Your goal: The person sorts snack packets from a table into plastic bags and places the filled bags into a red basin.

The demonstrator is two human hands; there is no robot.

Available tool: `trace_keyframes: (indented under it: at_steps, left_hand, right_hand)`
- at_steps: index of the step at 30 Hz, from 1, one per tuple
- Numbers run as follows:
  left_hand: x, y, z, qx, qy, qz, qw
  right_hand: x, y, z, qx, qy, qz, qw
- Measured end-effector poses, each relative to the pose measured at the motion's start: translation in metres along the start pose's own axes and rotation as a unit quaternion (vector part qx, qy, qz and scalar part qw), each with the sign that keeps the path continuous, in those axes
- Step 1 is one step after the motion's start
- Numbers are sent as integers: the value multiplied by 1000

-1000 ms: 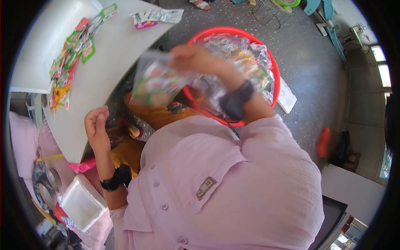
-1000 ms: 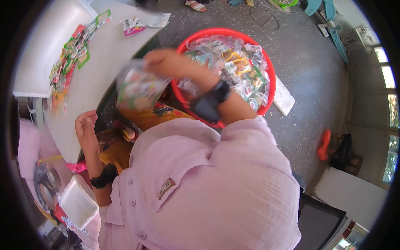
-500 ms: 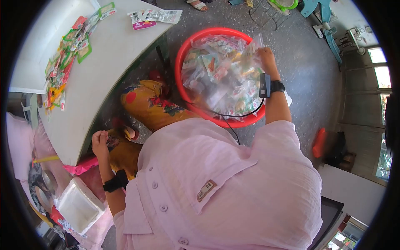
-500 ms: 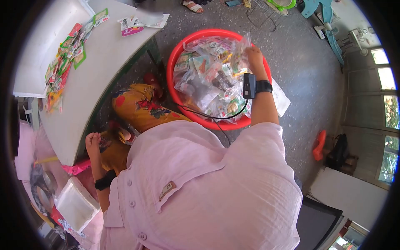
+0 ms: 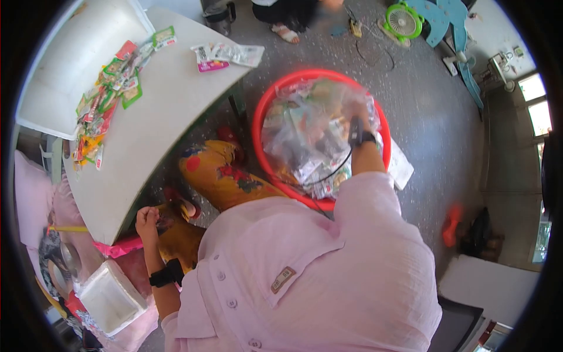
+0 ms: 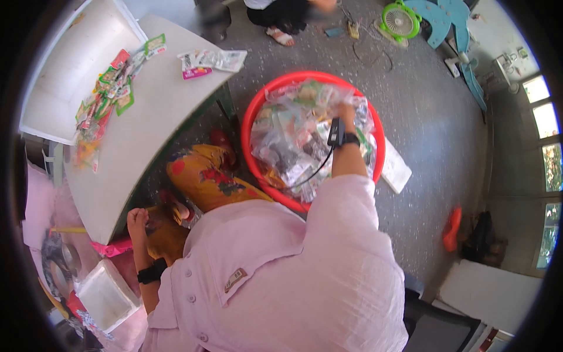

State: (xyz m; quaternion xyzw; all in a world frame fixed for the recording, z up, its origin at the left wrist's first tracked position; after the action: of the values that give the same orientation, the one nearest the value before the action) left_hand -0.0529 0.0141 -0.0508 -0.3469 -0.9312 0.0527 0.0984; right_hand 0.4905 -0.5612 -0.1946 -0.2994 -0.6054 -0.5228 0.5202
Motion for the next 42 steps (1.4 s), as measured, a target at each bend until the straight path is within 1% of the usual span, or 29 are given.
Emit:
trace_keyframes:
  at_steps: [2,3,4,5,6,7,8,9,10,11,12,13,14,16,17,18,20,21,22,24,26,27,30,31,34,37,39,40,42]
  left_hand:
    - [-1,3,0,-6,16,-11,1000]
    - [-1,2,-2,-8,23,-17,1000]
    - [0,1,-3,-7,34,-23,999]
    - [1,1,-2,-6,17,-23,1000]
    - [3,1,0,-4,2,-22,1000]
    - [4,2,2,2,-12,-21,1000]
    - [4,2,-2,3,-46,-28,999]
    - [3,-1,-7,6,-79,-34,996]
    - [5,-4,-10,9,-113,-40,993]
    - [17,-3,-7,6,-105,-42,994]
    - [33,-3,-8,-15,-115,-66,991]
    - [49,-4,-11,-35,-126,-89,987]
    - [68,-6,-13,-54,-137,-113,983]
    - [125,-16,-21,-111,-8,-182,977]
    - [148,-32,-37,-139,90,-224,960]
    - [170,-47,-49,-164,186,-264,932]
    - [253,-63,-23,-124,270,-346,890]
    - [286,-81,-19,-163,399,-392,813]
    - [306,-101,-18,-198,517,-427,715]
    - [323,-137,-21,-62,575,-467,669]
    - [349,-159,9,88,581,-457,667]
    - [358,-166,20,162,579,-449,661]
    - [331,-172,20,243,536,-377,715]
    - [331,-169,22,234,552,-364,713]
    - [340,-161,39,212,516,-342,756]
    - [361,-150,63,182,458,-295,819]
    - [377,-143,66,117,398,-323,851]
    - [380,-141,66,83,367,-335,864]
    - [372,-131,64,21,375,-274,885]
  right_hand:
    - [-35,-41,-15,-13,70,19,997]
    - [-25,-56,1,9,-75,-79,994]
    - [-23,-67,11,23,-217,-172,961]
    - [-71,-75,-16,19,-216,5,976]
    - [-119,-85,-44,15,-207,184,961]
    - [3,-80,38,-28,-219,216,951]
    - [7,-79,40,-25,-250,214,944]
    - [-8,-80,19,-157,-134,121,971]
    - [0,-81,12,-281,-12,24,959]
    - [4,-79,9,-315,47,-13,948]
    - [56,-71,36,-347,106,-49,931]
    - [88,-63,57,-375,164,-85,908]
    - [91,-48,70,-332,184,-88,921]
    - [95,-25,96,-245,222,-91,940]
    - [111,-18,123,-214,244,-108,940]
    - [131,-13,155,-182,267,-125,938]
    - [142,-5,211,-98,301,-115,941]
    - [135,-4,239,-66,348,-96,930]
    - [128,-6,267,-35,394,-77,915]
    - [159,-20,330,-15,435,10,900]
    - [184,-40,386,87,474,-45,875]
    - [187,-51,409,120,495,-13,860]
    - [194,-79,460,220,518,75,823]
    - [198,-87,469,225,516,80,823]
    - [203,-105,488,248,508,86,821]
    - [198,-115,496,273,490,83,824]
    - [190,-121,499,285,472,102,828]
    - [190,-124,498,301,453,79,835]
    - [190,-131,498,332,413,36,847]
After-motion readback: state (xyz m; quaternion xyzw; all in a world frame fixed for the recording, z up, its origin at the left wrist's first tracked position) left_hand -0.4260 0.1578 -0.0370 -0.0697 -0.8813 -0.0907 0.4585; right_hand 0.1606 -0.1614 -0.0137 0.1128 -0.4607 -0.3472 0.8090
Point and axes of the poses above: each hand's wrist, its own y-axis towards the middle knuckle, its own x-axis out of the back of the hand, z = x × y, the point moved 6 cm from there along y, towards the middle knuckle, and after that the axes turned 13 degrees about -y, right-handed, at the moved point
